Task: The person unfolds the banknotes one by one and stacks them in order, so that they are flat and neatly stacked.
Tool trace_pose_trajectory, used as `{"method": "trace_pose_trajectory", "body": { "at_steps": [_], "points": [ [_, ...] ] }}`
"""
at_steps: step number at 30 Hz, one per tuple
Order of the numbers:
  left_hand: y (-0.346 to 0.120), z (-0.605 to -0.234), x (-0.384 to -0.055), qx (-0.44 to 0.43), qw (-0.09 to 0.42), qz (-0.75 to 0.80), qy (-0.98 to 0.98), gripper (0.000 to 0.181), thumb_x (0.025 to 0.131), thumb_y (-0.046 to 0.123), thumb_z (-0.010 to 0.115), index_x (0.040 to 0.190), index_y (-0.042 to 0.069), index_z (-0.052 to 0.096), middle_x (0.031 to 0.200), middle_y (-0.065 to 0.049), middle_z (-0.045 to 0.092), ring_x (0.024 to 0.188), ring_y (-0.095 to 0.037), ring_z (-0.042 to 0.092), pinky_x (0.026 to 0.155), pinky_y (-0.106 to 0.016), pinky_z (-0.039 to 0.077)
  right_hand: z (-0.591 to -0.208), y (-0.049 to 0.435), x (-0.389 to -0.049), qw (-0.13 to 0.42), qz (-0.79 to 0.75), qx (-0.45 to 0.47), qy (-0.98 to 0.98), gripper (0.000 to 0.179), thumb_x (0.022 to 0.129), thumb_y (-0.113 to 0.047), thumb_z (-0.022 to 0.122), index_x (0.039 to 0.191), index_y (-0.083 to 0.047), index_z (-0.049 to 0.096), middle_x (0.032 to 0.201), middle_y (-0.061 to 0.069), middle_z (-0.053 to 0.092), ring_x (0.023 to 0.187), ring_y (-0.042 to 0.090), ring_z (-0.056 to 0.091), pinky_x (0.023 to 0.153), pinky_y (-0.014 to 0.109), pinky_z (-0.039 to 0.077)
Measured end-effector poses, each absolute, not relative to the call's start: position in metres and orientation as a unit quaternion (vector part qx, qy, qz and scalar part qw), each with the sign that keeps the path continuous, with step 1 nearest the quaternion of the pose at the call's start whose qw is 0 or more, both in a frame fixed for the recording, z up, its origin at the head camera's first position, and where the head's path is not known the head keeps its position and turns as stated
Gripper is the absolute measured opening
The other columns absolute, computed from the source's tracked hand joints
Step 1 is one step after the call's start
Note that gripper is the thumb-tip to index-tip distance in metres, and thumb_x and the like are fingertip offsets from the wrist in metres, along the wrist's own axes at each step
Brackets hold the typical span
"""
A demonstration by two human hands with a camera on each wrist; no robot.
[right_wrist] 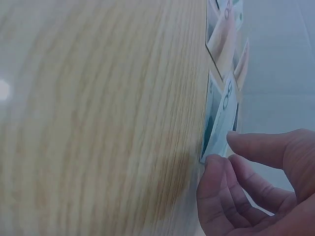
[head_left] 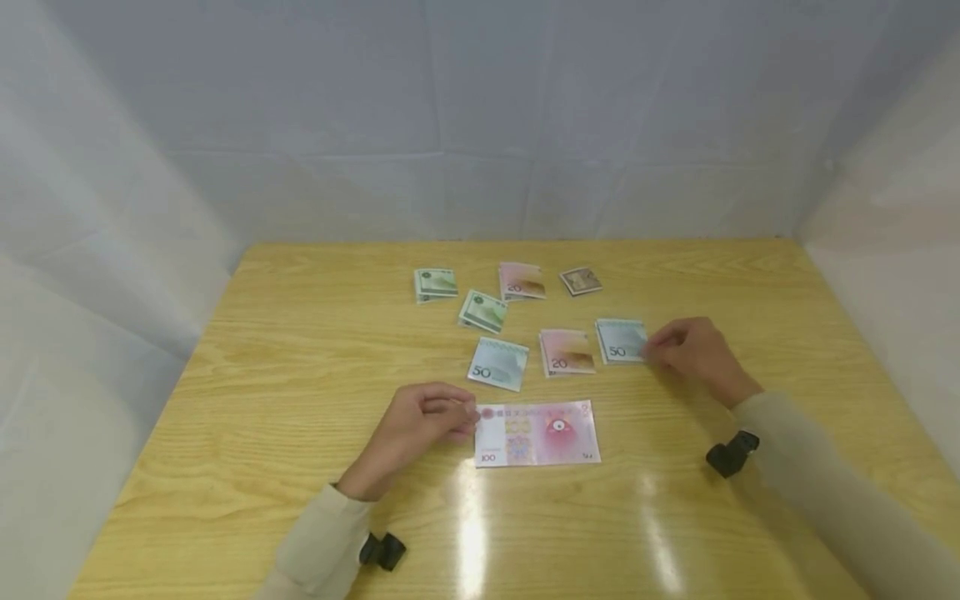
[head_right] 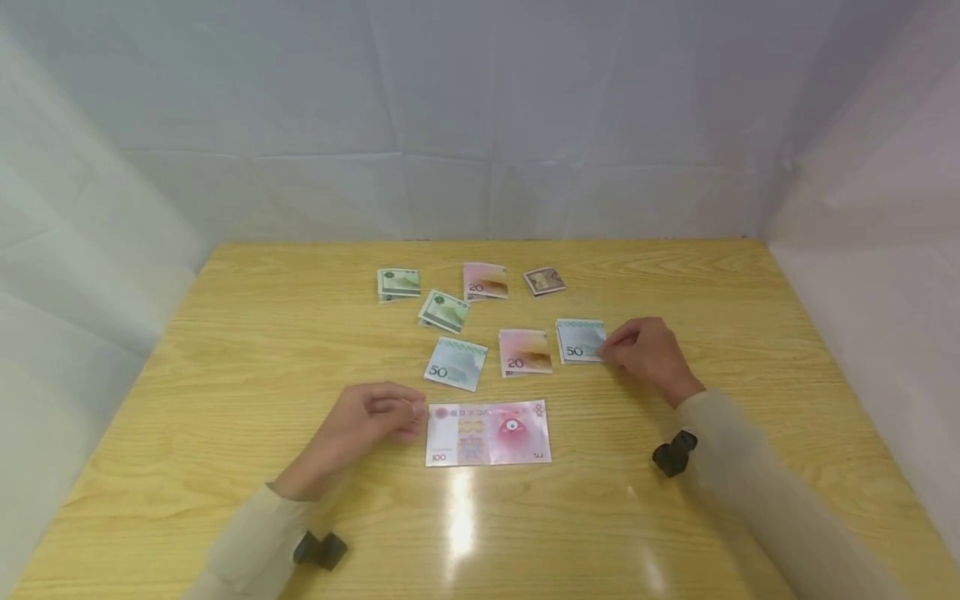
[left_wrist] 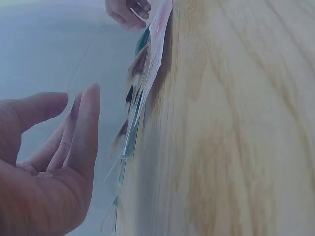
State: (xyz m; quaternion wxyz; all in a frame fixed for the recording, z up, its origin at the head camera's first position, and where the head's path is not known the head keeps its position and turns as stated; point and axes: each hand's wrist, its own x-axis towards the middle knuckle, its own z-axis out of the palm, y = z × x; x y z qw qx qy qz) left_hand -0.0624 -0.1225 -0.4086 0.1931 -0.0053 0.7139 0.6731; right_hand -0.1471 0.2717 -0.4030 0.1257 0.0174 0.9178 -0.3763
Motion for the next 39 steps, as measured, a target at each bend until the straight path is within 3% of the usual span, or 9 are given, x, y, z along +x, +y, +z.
{"method": "trace_pose_trajectory", "body": {
  "at_steps": [11, 21, 39],
  "points": [
    [-0.122, -0.411, -0.059, 0.009, 0.209, 0.689, 0.694, 0.03, 0.096, 0.004, 0.065, 0.121, -0.011, 0.062, 0.111, -0.025, 0.071, 0.093, -0.031, 0.073, 0.088, -0.039, 0.063, -0.403, 0.274, -0.165, 0.152, -0.386, 0.05, 0.908, 0.047, 0.094, -0.029, 0.073, 0.126, 0.004, 0.061, 0.12, 0.021, 0.059, 0.102, 0.031, 0.054, 0.08, 0.031, 0.051],
    [-0.12, -0.41, -0.057, 0.01, 0.218, 0.689, 0.691, 0.031, 0.097, 0.006, 0.065, 0.122, -0.012, 0.062, 0.108, -0.023, 0.072, 0.092, -0.03, 0.074, 0.087, -0.04, 0.063, -0.408, 0.274, -0.176, 0.148, -0.384, 0.05, 0.91, 0.052, 0.092, -0.03, 0.075, 0.127, 0.004, 0.06, 0.127, 0.024, 0.058, 0.111, 0.035, 0.053, 0.094, 0.042, 0.048],
    [-0.12, -0.409, -0.058, 0.017, 0.229, 0.679, 0.697, 0.03, 0.096, 0.006, 0.064, 0.123, -0.01, 0.063, 0.108, -0.025, 0.072, 0.092, -0.034, 0.073, 0.085, -0.04, 0.064, -0.412, 0.266, -0.185, 0.144, -0.382, 0.043, 0.912, 0.043, 0.092, -0.022, 0.073, 0.126, 0.001, 0.062, 0.126, 0.023, 0.058, 0.112, 0.036, 0.054, 0.093, 0.044, 0.05]
  ]
}}
